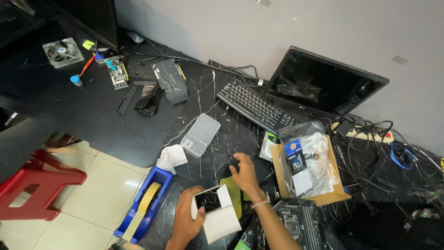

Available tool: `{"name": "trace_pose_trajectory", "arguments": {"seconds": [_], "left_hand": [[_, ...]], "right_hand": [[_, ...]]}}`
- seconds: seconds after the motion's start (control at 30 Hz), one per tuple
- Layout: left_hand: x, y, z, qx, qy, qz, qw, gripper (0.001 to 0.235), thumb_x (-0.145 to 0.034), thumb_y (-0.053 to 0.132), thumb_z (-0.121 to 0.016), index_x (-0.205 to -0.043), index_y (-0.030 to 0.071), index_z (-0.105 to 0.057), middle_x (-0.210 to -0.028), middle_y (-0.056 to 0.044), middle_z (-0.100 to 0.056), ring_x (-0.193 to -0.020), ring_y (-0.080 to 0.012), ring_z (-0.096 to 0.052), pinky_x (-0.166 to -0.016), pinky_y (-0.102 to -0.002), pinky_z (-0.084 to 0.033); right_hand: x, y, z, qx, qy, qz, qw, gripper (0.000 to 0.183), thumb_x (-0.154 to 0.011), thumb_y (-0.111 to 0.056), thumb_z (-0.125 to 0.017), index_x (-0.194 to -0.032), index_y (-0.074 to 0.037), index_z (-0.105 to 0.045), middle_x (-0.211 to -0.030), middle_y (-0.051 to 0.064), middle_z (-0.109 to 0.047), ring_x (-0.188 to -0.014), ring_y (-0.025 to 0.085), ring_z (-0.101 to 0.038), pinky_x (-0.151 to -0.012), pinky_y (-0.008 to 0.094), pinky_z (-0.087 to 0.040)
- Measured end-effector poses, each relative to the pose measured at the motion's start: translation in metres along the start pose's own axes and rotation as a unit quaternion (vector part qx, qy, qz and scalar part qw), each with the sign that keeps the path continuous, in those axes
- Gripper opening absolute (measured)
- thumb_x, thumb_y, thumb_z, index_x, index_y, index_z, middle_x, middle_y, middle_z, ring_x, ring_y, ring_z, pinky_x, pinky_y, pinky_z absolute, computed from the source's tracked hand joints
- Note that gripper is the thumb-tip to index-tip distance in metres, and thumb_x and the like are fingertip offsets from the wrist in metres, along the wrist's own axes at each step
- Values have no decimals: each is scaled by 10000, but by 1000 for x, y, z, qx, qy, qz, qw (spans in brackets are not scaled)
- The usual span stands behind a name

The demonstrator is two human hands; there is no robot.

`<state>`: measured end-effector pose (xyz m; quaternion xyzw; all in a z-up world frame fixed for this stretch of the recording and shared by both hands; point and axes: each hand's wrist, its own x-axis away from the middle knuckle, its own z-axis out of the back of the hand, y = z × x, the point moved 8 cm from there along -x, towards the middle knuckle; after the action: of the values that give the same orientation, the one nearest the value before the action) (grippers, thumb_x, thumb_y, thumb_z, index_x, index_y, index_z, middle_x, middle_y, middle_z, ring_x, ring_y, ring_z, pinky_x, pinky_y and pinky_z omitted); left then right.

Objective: The person organizes computer components on a cluttered desk, handling a motherboard, a small white box, and a black box. They use a tissue to wipe their hands and then pick up a syringe and a screwdriver from a lower area before returning to the desk to open a cardboard box containing a Gigabyte motherboard.

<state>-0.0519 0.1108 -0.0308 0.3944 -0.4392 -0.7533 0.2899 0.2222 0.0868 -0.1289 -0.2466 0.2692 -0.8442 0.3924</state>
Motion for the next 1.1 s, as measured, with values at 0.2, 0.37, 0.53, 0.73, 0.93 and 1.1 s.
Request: {"name": "trace_pose_trajectory", "arguments": {"seconds": [0.2,0.37,0.53,0.73,0.93,1.1], "left_hand": [[-5,-15,-5,-11,14,23,1000,524,-1035,517,-488,-1284,85,-651,-1236,-97,-748,-1149,-281,-715,-1000,-412,-514],[-22,-18,-7,-17,19,28,999,536,-1042,528,-500,-1312,86,-637,-1275,-101,-748,-1163,-273,-705,-992,-421,-519],[-49,-11,-8,-14,18,5,1000,538,-1049,534,-485,-1298,85,-646,-1248,-99,-745,-1120,-286,-707,-961,-415,-519],[-46,-24,-18,-14,1,12,1000,610,-1040,614,-462,-1292,87,-637,-1278,-93,-743,-1157,-272,-706,-996,-422,-504],[-48,-14,-26,-11,-1,-25,1000,582,-1046,571,-487,-1310,72,-628,-1286,-113,-728,-1169,-287,-689,-1012,-418,-488],[-44,-17,-38,-19,-47,-18,999,656,-986,618,-583,-1375,91,-604,-1367,-100,-713,-1218,-278,-679,-1057,-420,-466]], "right_hand": [[-33,-12,-12,207,-75,62,973,939,-990,-62,-703,-1715,-409,-218,-1817,130,-132,-1311,451,-478,-953,513,-574],[-64,38,-43,162,-8,122,979,288,-1029,-119,-625,-1305,-110,-705,-1267,123,-584,-1109,376,-598,-941,538,-582],[-53,26,-37,147,-53,56,986,213,-1011,81,-422,-995,-45,-594,-1037,86,-579,-971,260,-526,-836,429,-523],[-41,6,6,113,-117,-43,986,403,-877,240,-422,-984,-129,-543,-1047,26,-495,-1022,191,-522,-908,336,-511],[23,-117,93,-24,-198,49,979,314,-1118,-273,-479,-1290,-75,-652,-1213,83,-718,-1108,179,-705,-998,316,-576],[66,-124,13,339,-121,294,885,273,-727,77,-638,-889,-94,-776,-930,117,-738,-900,371,-685,-891,534,-463]]}}
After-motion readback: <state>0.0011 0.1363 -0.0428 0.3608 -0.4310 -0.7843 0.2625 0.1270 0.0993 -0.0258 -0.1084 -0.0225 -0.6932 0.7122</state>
